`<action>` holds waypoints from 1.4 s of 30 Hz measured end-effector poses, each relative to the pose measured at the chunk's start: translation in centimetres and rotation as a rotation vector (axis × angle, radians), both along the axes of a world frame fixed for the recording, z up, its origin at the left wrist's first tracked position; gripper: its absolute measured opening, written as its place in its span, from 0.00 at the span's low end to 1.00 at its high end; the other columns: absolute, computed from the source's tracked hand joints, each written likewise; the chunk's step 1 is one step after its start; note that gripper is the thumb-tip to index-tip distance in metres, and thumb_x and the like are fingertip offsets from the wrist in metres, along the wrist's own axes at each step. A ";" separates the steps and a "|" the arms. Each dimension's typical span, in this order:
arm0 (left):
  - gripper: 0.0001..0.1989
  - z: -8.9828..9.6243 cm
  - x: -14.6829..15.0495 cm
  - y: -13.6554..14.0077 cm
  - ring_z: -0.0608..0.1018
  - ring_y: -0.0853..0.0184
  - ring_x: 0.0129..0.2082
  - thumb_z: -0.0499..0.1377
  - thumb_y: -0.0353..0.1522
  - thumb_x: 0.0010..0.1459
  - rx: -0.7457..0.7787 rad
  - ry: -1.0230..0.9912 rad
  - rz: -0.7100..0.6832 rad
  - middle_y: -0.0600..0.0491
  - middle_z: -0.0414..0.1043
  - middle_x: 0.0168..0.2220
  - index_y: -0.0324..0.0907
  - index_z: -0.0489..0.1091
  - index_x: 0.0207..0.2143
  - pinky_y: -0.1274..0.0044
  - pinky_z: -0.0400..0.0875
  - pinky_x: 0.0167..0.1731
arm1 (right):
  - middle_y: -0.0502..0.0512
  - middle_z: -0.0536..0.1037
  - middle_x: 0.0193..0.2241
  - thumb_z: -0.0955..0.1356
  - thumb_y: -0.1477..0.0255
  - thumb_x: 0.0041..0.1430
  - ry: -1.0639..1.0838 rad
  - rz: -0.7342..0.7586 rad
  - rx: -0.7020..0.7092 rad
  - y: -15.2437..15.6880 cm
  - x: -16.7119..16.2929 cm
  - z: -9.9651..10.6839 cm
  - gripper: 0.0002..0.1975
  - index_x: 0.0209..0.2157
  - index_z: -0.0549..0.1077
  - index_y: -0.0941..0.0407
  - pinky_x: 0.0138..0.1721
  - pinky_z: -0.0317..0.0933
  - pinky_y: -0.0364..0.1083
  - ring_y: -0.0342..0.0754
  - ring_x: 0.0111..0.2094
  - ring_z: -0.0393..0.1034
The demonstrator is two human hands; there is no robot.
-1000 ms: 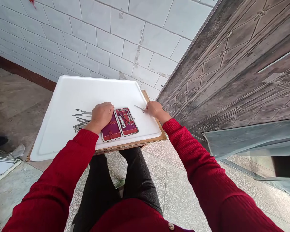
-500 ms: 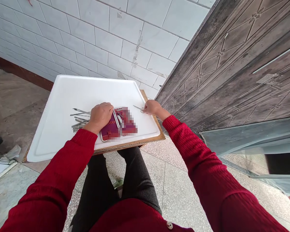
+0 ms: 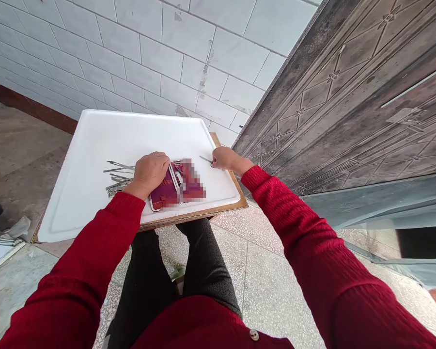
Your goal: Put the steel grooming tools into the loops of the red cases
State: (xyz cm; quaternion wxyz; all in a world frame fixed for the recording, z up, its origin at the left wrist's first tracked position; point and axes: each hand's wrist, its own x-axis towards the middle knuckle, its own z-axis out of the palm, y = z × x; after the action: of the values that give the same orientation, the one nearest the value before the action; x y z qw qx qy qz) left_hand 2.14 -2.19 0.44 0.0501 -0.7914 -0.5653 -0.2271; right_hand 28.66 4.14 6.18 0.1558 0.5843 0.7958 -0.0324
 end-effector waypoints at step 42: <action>0.15 0.3 0.5 -0.3 0.76 0.57 0.37 0.50 0.29 0.68 0.049 0.020 -0.060 0.46 0.77 0.37 0.41 0.75 0.32 0.69 0.62 0.32 | 0.42 0.66 0.12 0.70 0.77 0.53 0.801 -0.345 -0.415 -13.3 -3.8 -0.9 0.12 0.18 0.70 0.57 0.17 0.53 0.38 0.37 0.12 0.60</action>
State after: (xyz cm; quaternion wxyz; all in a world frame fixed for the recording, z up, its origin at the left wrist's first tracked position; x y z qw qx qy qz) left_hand 2.61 -2.52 0.74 0.0685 -0.8088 -0.5350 -0.2344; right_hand 24.85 -9.17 5.25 -0.0571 0.6059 0.6614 -0.4384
